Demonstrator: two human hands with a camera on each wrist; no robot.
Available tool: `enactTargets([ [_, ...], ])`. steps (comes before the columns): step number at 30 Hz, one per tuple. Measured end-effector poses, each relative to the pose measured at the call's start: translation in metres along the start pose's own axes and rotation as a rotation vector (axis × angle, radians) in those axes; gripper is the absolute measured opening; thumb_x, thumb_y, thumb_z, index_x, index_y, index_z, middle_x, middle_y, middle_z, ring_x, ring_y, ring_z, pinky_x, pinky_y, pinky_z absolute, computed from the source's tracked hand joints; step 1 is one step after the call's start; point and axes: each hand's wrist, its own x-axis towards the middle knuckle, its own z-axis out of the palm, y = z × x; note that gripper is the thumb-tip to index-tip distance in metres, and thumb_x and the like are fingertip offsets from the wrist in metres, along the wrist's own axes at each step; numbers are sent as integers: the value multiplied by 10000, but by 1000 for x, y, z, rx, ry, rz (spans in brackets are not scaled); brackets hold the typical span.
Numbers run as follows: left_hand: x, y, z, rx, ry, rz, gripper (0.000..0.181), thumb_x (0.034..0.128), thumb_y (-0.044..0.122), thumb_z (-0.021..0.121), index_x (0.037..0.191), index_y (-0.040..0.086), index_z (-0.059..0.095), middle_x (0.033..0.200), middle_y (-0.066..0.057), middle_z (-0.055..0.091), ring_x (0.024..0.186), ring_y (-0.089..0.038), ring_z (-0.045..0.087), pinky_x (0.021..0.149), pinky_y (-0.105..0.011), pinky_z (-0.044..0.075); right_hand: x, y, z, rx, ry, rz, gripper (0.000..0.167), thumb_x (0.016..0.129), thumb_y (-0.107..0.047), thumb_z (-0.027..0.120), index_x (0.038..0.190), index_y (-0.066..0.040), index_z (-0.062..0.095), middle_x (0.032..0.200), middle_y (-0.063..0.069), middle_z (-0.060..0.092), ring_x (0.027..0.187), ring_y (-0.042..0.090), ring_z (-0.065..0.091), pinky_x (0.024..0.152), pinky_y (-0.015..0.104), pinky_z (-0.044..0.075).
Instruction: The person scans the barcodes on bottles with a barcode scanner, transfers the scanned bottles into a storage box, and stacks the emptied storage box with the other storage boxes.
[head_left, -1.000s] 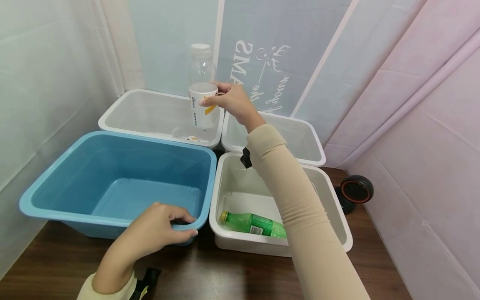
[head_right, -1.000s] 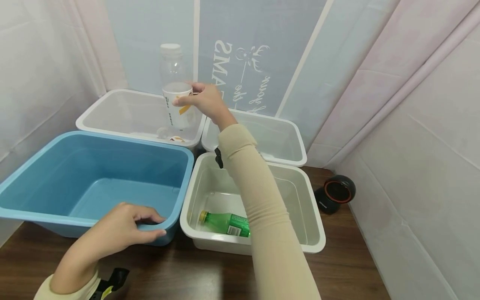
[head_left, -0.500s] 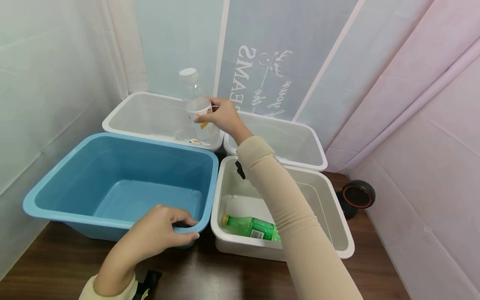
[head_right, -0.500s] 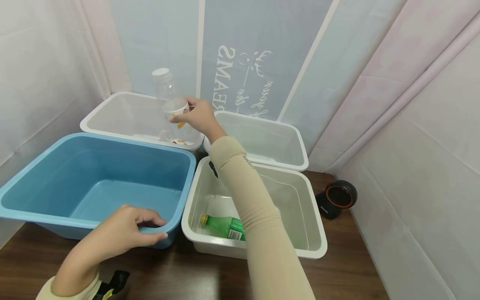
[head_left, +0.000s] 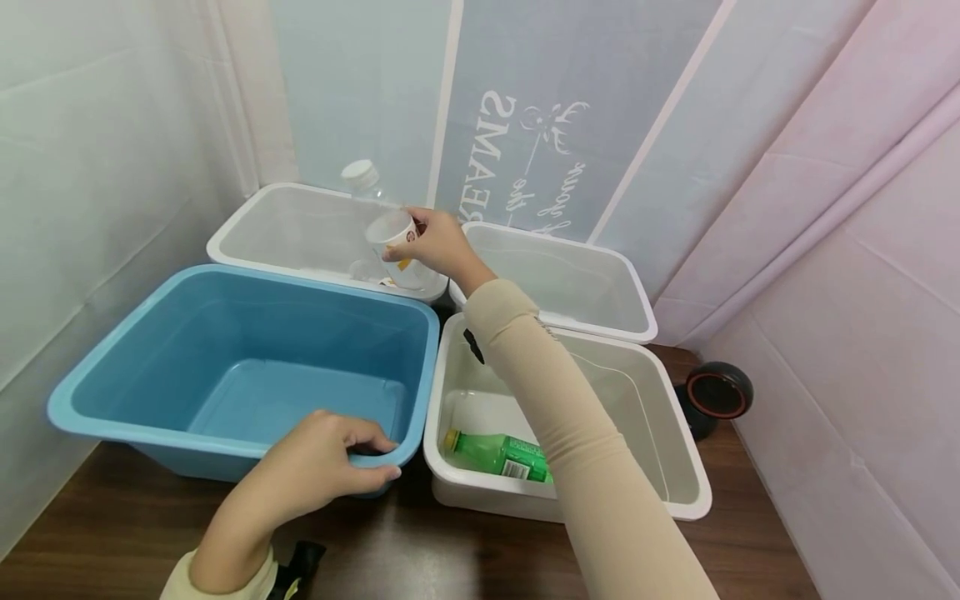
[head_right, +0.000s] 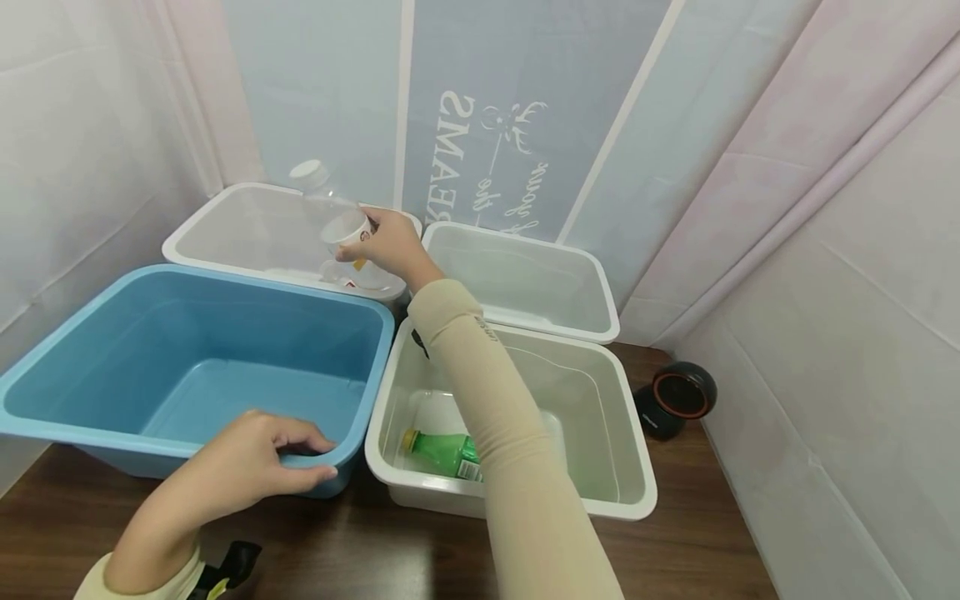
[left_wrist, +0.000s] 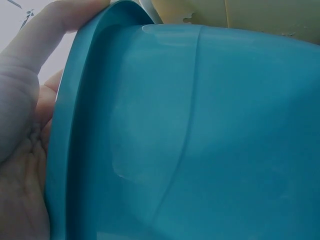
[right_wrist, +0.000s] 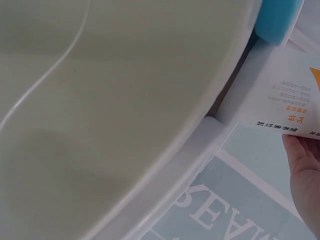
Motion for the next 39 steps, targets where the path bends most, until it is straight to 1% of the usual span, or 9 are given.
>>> enactTargets([
  [7, 0, -1, 1, 9, 0, -3, 230, 836, 390, 782, 998, 227, 784, 988, 98, 758, 884, -24, 659, 730, -240, 523, 1, -2, 3, -87, -20, 1, 469, 764, -255, 862, 1176, -146, 667, 727, -39, 495, 711, 107, 450, 624, 229, 357],
  [15, -1, -2, 1, 1, -1, 4, 232, 839, 387, 781, 1000, 220, 785, 982, 98, 758, 869, -16, 656, 722, -234, 521, 1, -2, 4, -143, -36, 15, 523, 753, -252, 877, 1220, -146, 668, 866, -41, 594, 831, 108, 522, 699, 215, 426],
  [20, -1, -1, 1, 1, -5, -2, 235, 839, 388, 780, 1003, 219, 786, 983, 94, 759, 847, -6, 643, 715, -233, 515, 1, -2, 5, -159, -53, 5, 499, 755, -256, 877, 1193, -135, 670, 871, 4, 598, 834, 140, 528, 705, 234, 432],
  [23, 0, -1, 1, 0, -5, -2, 230, 840, 384, 780, 1000, 218, 786, 974, 97, 759, 819, 19, 620, 704, -226, 506, 0, -3, 6, -190, -72, 35, 653, 765, -264, 871, 1343, -118, 605, 1100, 59, 667, 1021, 154, 606, 846, 230, 496],
  [25, 0, -1, 2, -5, -12, -2, 227, 841, 380, 779, 999, 216, 786, 971, 99, 758, 802, 31, 604, 696, -222, 499, -1, -2, 5, -200, -83, 68, 770, 775, -260, 863, 1447, -108, 518, 1312, 85, 633, 1198, 171, 597, 976, 263, 496],
  [27, 0, 0, 2, -13, -23, -8, 230, 842, 376, 780, 1002, 212, 787, 971, 95, 758, 794, 31, 598, 689, -220, 493, -6, -1, 1, -199, -90, 88, 827, 787, -262, 851, 1494, -98, 454, 1437, 104, 565, 1312, 196, 553, 1059, 304, 461],
  [28, 0, 0, 2, -17, -30, -12, 233, 842, 374, 780, 1006, 207, 787, 972, 91, 759, 785, 23, 594, 684, -221, 489, -9, -1, -1, -187, -91, 97, 810, 791, -261, 847, 1487, -102, 465, 1442, 107, 560, 1320, 199, 550, 1065, 306, 457],
  [34, 2, 1, 1, 15, -23, -33, 247, 835, 383, 783, 1015, 213, 788, 1006, 75, 759, 874, -41, 640, 743, -278, 525, -30, 3, -23, -185, -97, 85, 675, 808, -276, 826, 1412, -126, 564, 1369, 80, 625, 1266, 191, 591, 1056, 323, 460],
  [39, 1, 0, 0, 28, -14, -39, 230, 837, 379, 780, 1007, 225, 787, 1014, 74, 757, 862, -44, 622, 746, -282, 518, -63, 4, -36, -241, -157, 42, 656, 813, -253, 825, 1393, -75, 576, 1359, 98, 634, 1267, 222, 593, 1066, 334, 455],
])
